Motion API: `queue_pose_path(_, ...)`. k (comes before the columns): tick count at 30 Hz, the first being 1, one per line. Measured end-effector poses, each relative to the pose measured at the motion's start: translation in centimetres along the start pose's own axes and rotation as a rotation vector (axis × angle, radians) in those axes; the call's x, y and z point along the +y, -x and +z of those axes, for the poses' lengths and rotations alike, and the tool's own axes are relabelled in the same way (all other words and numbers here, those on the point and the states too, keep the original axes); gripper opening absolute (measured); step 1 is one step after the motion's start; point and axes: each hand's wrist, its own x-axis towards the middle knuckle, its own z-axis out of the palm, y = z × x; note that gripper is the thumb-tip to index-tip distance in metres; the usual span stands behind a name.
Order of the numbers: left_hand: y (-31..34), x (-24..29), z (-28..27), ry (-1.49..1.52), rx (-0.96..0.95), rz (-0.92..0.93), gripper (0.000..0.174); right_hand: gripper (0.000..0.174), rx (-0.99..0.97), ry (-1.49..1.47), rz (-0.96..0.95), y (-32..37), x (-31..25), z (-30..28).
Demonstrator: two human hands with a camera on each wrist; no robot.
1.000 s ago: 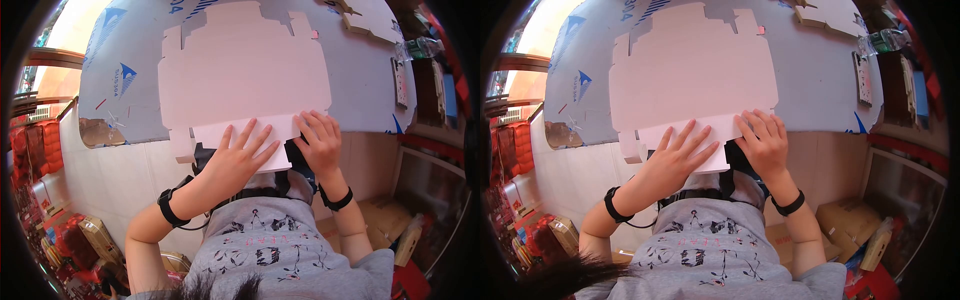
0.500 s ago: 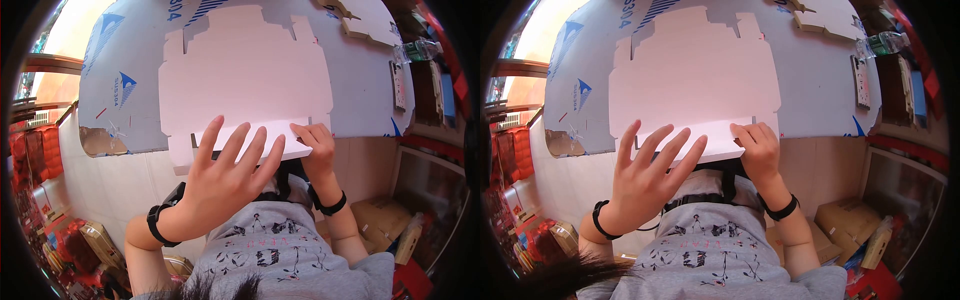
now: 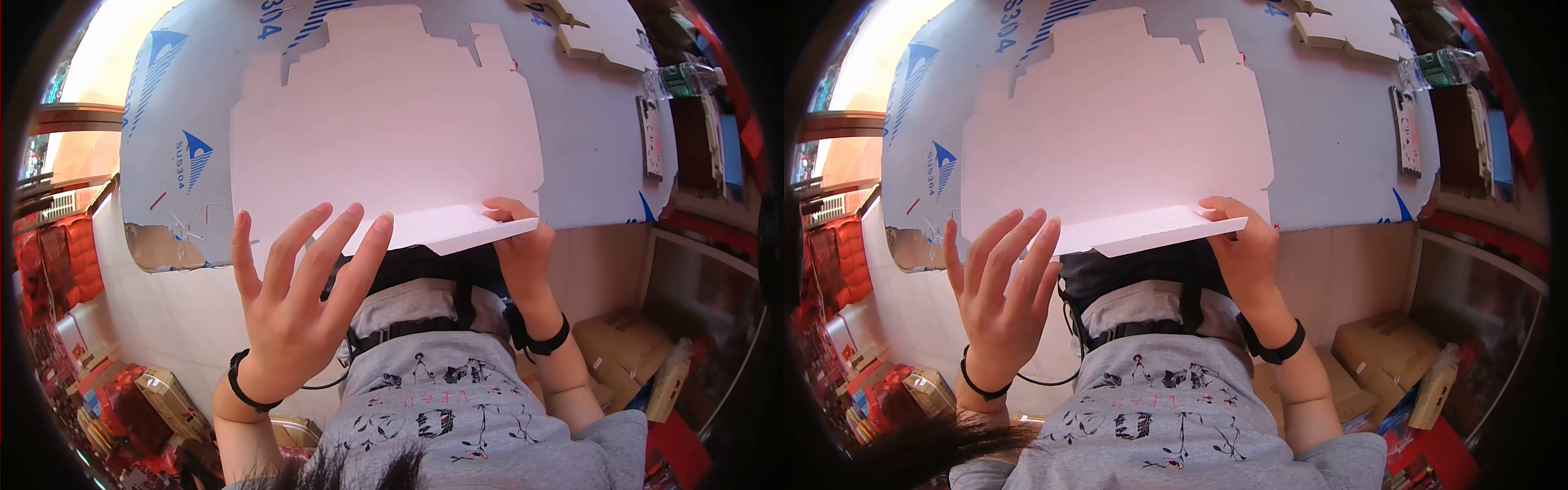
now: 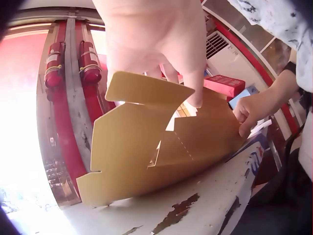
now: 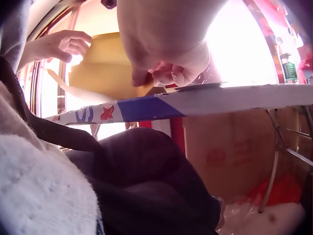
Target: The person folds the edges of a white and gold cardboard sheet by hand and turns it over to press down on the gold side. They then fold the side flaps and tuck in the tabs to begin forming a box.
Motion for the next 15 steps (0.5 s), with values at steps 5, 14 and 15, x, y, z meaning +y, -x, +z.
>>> queue_pose_path(5,0.0,-0.3,-0.9,-0.005,-0.086,-0.047,0.053,0.022,-0.048,-0.070,0.204,-0.3,-0.2,-0.2)
queue_pose_path(14,1.4,-2.2,-0.9,0.155,-0.299,-0.228,0.055,0.043,-0.095,0.308,-0.309,0.3,0.0,0.2)
queue_pose_path(15,1.8,-2.6,-0.1,0.142,-0.300,-0.246,0.055,0.043,-0.105,0.292,-0.321,0.3,-0.4,0.2)
